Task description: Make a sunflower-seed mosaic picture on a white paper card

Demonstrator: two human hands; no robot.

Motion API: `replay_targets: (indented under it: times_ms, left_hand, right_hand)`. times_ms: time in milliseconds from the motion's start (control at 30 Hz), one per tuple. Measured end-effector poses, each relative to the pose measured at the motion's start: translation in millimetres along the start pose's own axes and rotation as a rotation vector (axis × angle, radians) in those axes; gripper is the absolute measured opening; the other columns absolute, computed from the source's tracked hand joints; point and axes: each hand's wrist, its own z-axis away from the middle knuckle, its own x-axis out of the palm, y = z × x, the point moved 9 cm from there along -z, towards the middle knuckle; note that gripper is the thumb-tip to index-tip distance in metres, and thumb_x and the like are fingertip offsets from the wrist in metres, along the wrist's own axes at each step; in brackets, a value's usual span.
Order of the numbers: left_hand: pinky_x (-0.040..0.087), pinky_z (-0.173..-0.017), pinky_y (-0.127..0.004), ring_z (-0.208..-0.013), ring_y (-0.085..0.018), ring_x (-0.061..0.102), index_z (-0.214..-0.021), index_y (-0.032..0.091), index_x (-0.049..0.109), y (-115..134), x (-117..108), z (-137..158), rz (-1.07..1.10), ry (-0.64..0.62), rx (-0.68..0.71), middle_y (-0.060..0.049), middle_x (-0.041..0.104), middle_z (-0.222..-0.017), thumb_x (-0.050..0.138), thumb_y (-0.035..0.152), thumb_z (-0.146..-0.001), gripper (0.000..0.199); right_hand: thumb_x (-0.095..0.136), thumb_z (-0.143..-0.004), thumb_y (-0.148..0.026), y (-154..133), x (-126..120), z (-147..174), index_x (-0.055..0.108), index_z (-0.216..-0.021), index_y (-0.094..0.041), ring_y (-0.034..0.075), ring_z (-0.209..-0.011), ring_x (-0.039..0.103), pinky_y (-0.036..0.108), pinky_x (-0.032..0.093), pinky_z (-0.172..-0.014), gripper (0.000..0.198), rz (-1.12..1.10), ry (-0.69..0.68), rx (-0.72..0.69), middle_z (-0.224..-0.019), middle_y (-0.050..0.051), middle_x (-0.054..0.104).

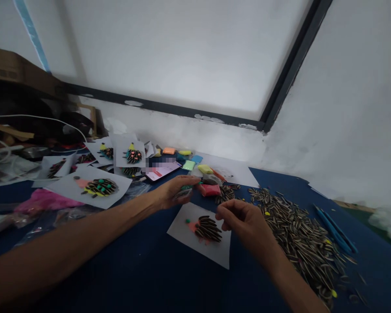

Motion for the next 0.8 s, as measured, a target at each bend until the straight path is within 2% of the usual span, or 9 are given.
replay_targets:
  times_ms: [167, 267, 367, 467, 567, 700, 800]
  left_hand:
    - [0.015, -0.038, -0.022, -0.044, -0.002, 0.033, -0.075, 0.011, 0.068, -3.4, 3.8, 4.1, -0.013, 0.013, -0.025, -0.007, 0.065, -0.082, 0.074, 0.028, -0.069, 0.019]
    - [0.016, -0.038, -0.022, -0.044, -0.002, 0.034, -0.071, 0.011, 0.066, -5.5, 3.6, 5.6, 0.001, 0.043, -0.059, -0.005, 0.063, -0.075, 0.077, 0.02, -0.063, 0.017]
    - [0.015, -0.038, -0.022, -0.042, -0.001, 0.033, -0.069, 0.012, 0.062, -7.1, 1.7, 5.0, 0.019, 0.056, -0.069, -0.004, 0.062, -0.072, 0.076, 0.016, -0.062, 0.016]
    - [0.014, -0.038, -0.022, -0.042, -0.001, 0.034, -0.073, 0.013, 0.063, -8.1, 0.2, 3.0, 0.016, 0.04, -0.05, -0.004, 0.061, -0.073, 0.077, 0.02, -0.065, 0.017]
    - [0.015, -0.037, -0.022, -0.042, -0.002, 0.034, -0.07, 0.012, 0.062, -10.0, -2.6, 0.1, 0.022, 0.038, -0.029, -0.003, 0.058, -0.068, 0.076, 0.029, -0.069, 0.022]
    - [0.016, -0.037, -0.02, -0.041, -0.003, 0.037, -0.066, 0.013, 0.059, -13.9, -8.7, -2.9, 0.068, 0.092, -0.039, 0.002, 0.051, -0.058, 0.077, 0.03, -0.067, 0.025]
    - [0.015, -0.035, -0.021, -0.038, -0.002, 0.034, -0.07, 0.012, 0.062, -12.3, -9.8, -3.8, 0.073, 0.097, -0.014, 0.002, 0.054, -0.059, 0.077, 0.026, -0.067, 0.021]
  right_hand:
    - [0.053, -0.081, -0.053, 1.1, -4.5, 2.1, 0.052, -0.051, -0.021, 0.011, -0.042, 0.047, 0.023, 0.039, -0.043, 0.044, 0.077, 0.077, -0.063, -0.047, -0.001, 0.052]
    - [0.053, -0.082, -0.05, 2.0, -5.6, 3.0, 0.051, -0.052, -0.021, 0.011, -0.042, 0.047, 0.023, 0.039, -0.043, 0.042, 0.106, 0.092, -0.07, -0.047, -0.001, 0.051]
    - [0.06, -0.077, -0.045, 3.2, -8.2, 2.4, 0.063, -0.068, -0.021, 0.013, -0.049, 0.054, 0.024, 0.041, -0.045, 0.026, 0.093, 0.103, -0.075, -0.055, 0.0, 0.058]
    - [0.065, -0.071, -0.043, 7.6, -10.9, 1.3, 0.068, -0.078, -0.021, 0.015, -0.05, 0.053, 0.025, 0.04, -0.044, 0.023, 0.078, 0.11, -0.064, -0.058, 0.001, 0.061]
    - [0.062, -0.074, -0.046, 10.6, -11.6, 1.7, 0.067, -0.074, -0.02, 0.014, -0.049, 0.051, 0.025, 0.039, -0.045, 0.026, 0.118, 0.109, -0.052, -0.056, 0.001, 0.059]
    - [0.05, -0.084, -0.051, 8.7, -5.1, 4.8, 0.054, -0.058, -0.02, 0.011, -0.045, 0.045, 0.024, 0.034, -0.043, 0.041, 0.186, 0.052, -0.06, -0.05, -0.002, 0.049]
    - [0.051, -0.083, -0.047, 9.9, 0.5, 7.0, 0.058, -0.065, -0.02, 0.012, -0.049, 0.049, 0.023, 0.036, -0.045, 0.033, 0.196, 0.003, -0.047, -0.055, -0.001, 0.053]
